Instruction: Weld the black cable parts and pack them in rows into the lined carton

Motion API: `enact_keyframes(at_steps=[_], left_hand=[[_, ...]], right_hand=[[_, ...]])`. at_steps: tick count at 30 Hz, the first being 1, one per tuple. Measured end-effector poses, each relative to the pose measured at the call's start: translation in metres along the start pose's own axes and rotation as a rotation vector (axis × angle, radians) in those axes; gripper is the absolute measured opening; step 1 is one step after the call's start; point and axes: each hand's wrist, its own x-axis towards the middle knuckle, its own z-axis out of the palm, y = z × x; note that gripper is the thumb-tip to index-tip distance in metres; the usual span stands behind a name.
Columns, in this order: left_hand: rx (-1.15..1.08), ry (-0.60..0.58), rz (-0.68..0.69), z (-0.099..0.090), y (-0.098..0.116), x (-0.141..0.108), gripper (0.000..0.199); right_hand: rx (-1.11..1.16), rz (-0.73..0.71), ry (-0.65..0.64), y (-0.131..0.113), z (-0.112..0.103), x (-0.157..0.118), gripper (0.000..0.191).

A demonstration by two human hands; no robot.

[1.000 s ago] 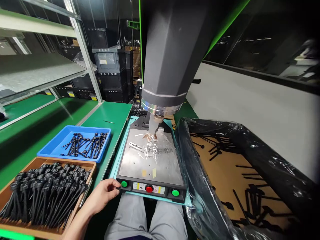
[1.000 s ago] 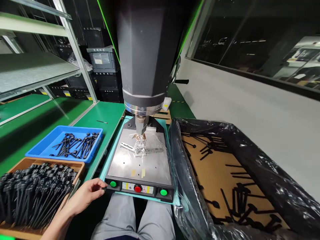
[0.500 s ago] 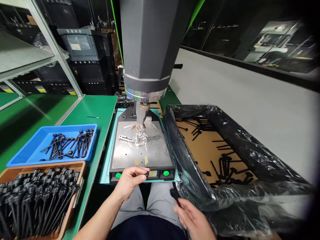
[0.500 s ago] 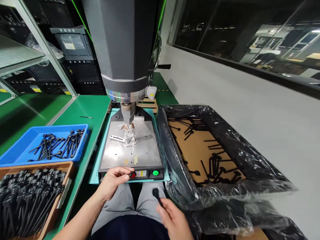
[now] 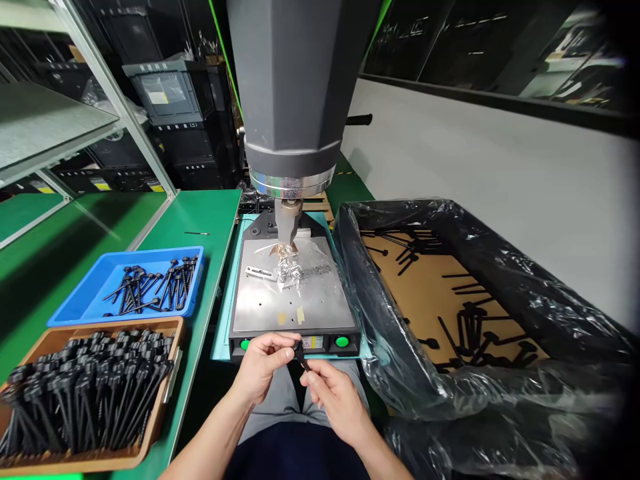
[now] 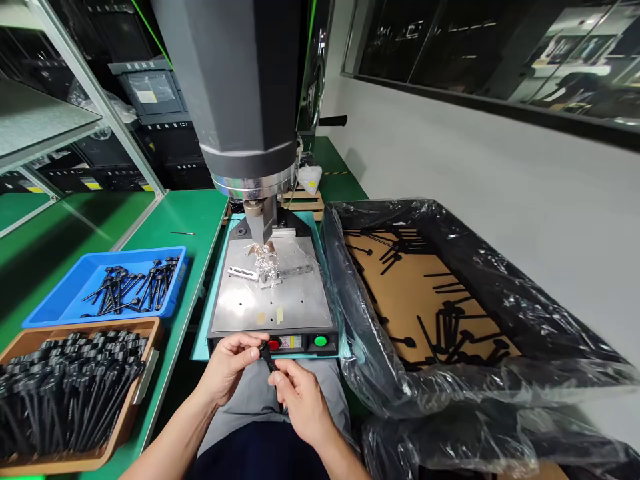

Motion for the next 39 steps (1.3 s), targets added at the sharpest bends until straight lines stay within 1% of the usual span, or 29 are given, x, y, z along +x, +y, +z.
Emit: enact_keyframes(at_steps=[2,4,8,10,13,16,19,22,24,25,27,29,30,32,34,35,37,39], left_hand=[[-0.003,-0.010,0.003,0.001,0.000,0.001,0.014],[0.001,-0.010,0.005,0.003,-0.001,0.002,0.013],[0.053,0.003,0.010,0.006,-0.002,0.003,0.013],[0.069,0.009,0.010,0.007,-0.003,0.004,0.013],[0.107,0.017,0.028,0.009,-0.004,0.004,0.016],[0.166,0.020,0.058,0.011,-0.010,0.003,0.021],[0.222,-0.010,0.071,0.016,-0.021,0.000,0.023],[0.357,0.002,0.132,0.019,-0.031,-0.003,0.019],[0.439,0.017,0.163,0.014,-0.034,0.000,0.020],[0.460,0.029,0.171,0.010,-0.033,0.004,0.022],[0.464,0.111,0.193,-0.005,-0.028,0.020,0.031],[0.442,0.280,0.232,-0.024,-0.017,0.044,0.038],[0.434,0.347,0.256,-0.033,-0.010,0.058,0.041],[0.410,0.431,0.324,-0.049,0.004,0.088,0.042],[0.357,0.460,0.338,-0.057,0.018,0.114,0.045],[0.312,0.453,0.318,-0.059,0.022,0.124,0.047],[0.197,0.404,0.232,-0.058,0.028,0.139,0.052],[0.091,0.329,0.125,-0.056,0.029,0.145,0.056]], right_hand=[[0.075,0.012,-0.034,0.001,0.001,0.001,0.039],[0.117,0.006,-0.041,0.004,0.001,0.001,0.038],[0.031,-0.038,0.076,0.011,0.001,0.002,0.039],[0.009,-0.044,0.106,0.013,0.001,0.003,0.039],[0.081,-0.019,0.072,0.015,0.002,0.003,0.039],[0.206,-0.018,0.039,0.018,0.002,0.005,0.038],[0.322,-0.029,0.021,0.022,0.003,0.010,0.045],[0.362,0.003,0.007,0.025,0.003,0.018,0.048],[0.369,0.033,0.020,0.027,0.002,0.026,0.048],[0.371,0.045,0.036,0.028,0.001,0.031,0.049],[0.361,0.053,0.083,0.030,-0.003,0.044,0.051],[0.315,0.041,0.110,0.034,-0.006,0.061,0.050],[0.281,0.031,0.105,0.036,-0.007,0.069,0.049],[0.220,0.014,0.075,0.039,-0.005,0.088,0.048],[0.167,0.003,0.056,0.042,-0.001,0.106,0.051],[0.138,-0.012,0.065,0.042,0.001,0.115,0.053],[0.056,-0.088,0.112,0.043,0.003,0.132,0.053],[-0.052,-0.215,0.178,0.042,-0.001,0.148,0.047]])
